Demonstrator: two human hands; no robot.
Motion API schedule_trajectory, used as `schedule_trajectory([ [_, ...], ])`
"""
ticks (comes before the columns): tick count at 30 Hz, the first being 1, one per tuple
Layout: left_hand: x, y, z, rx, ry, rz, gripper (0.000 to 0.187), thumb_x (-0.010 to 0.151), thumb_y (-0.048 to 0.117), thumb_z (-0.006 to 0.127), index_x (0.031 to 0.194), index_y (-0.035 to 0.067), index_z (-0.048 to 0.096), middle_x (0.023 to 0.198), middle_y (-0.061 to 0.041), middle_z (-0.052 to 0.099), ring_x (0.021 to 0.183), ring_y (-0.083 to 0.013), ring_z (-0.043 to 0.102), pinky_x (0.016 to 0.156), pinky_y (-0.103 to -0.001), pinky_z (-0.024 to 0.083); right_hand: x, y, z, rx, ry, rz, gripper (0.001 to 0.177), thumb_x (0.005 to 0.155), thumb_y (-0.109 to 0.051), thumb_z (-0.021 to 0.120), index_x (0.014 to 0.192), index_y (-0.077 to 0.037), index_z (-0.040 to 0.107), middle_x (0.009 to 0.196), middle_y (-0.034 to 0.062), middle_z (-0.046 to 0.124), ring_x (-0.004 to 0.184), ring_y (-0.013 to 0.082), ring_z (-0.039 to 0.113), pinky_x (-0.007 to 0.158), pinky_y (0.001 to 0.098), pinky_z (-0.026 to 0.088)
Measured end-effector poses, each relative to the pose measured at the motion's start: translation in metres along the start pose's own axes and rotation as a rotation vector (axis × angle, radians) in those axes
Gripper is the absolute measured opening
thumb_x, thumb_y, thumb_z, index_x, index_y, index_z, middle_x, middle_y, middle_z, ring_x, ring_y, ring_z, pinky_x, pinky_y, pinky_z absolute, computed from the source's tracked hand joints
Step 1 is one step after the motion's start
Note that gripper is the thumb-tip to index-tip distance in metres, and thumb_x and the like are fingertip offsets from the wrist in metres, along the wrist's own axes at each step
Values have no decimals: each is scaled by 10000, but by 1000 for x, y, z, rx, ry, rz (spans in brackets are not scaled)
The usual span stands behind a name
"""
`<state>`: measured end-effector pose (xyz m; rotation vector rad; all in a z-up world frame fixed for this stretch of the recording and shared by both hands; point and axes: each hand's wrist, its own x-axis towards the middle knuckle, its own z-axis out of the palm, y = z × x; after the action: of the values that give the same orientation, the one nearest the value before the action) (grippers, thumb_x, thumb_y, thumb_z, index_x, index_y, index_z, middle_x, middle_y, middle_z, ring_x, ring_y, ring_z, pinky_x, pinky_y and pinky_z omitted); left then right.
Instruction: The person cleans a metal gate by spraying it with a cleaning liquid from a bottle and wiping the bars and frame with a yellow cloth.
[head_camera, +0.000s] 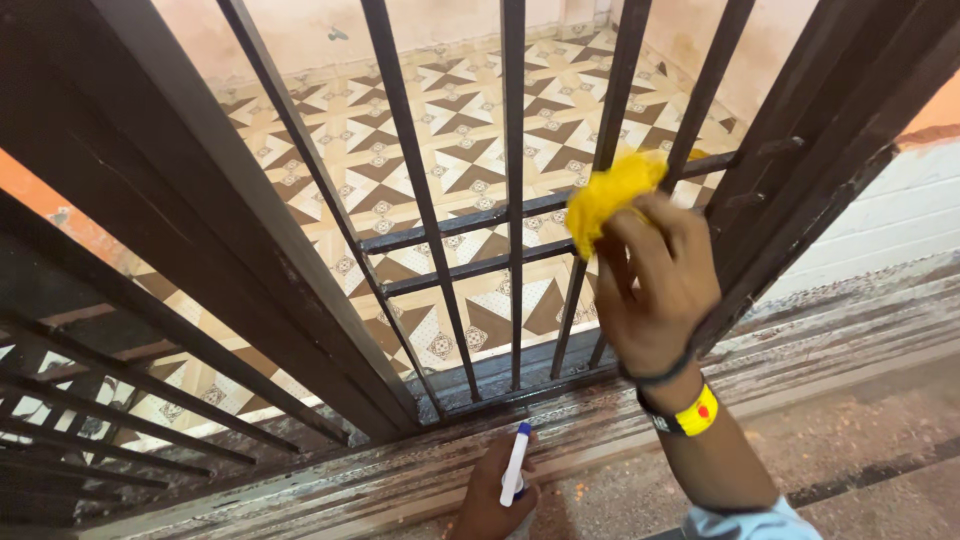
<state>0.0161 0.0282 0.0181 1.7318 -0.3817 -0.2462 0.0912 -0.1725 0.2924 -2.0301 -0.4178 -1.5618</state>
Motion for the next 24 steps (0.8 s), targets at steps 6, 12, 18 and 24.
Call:
schedule_trajectory([
  [6, -5, -20, 0, -59, 56, 105, 688, 705, -14, 719, 1367, 88, 561, 1137, -72, 672, 946, -173, 670, 805, -329, 540, 64, 6, 19, -62, 127, -124, 335, 932, 188, 746, 1175, -36, 695, 1163, 131, 615, 1082, 251, 651, 836, 335, 538],
  [12, -3, -42, -4, 10, 43, -89, 699, 686, 21, 725, 1364, 128, 594, 1005, -90, 698, 874, -162, 709, 774, -310, 561, 94, 0, 21, -19, 147, -154, 354, 946, 169, 694, 1230, -44, 690, 1260, 113, 560, 1169, 214, 616, 924, 310, 535],
  [18, -1, -28, 0, -29, 79, -157, 686, 678, 14, 712, 1346, 131, 611, 1123, -70, 704, 957, -145, 717, 771, -321, 564, 49, -9, 19, -116, 96, -112, 297, 929, 117, 807, 1164, -51, 738, 1214, 126, 613, 1097, 268, 651, 898, 325, 559],
  [24, -7, -32, 4, -35, 91, 69, 652, 722, 23, 718, 1363, 88, 619, 1159, -106, 699, 942, -177, 704, 790, -335, 570, -5, -11, 5, -8, -82, 34, 308, 847, 121, 772, 1112, -31, 733, 1139, 141, 639, 1035, 277, 672, 872, 340, 544],
])
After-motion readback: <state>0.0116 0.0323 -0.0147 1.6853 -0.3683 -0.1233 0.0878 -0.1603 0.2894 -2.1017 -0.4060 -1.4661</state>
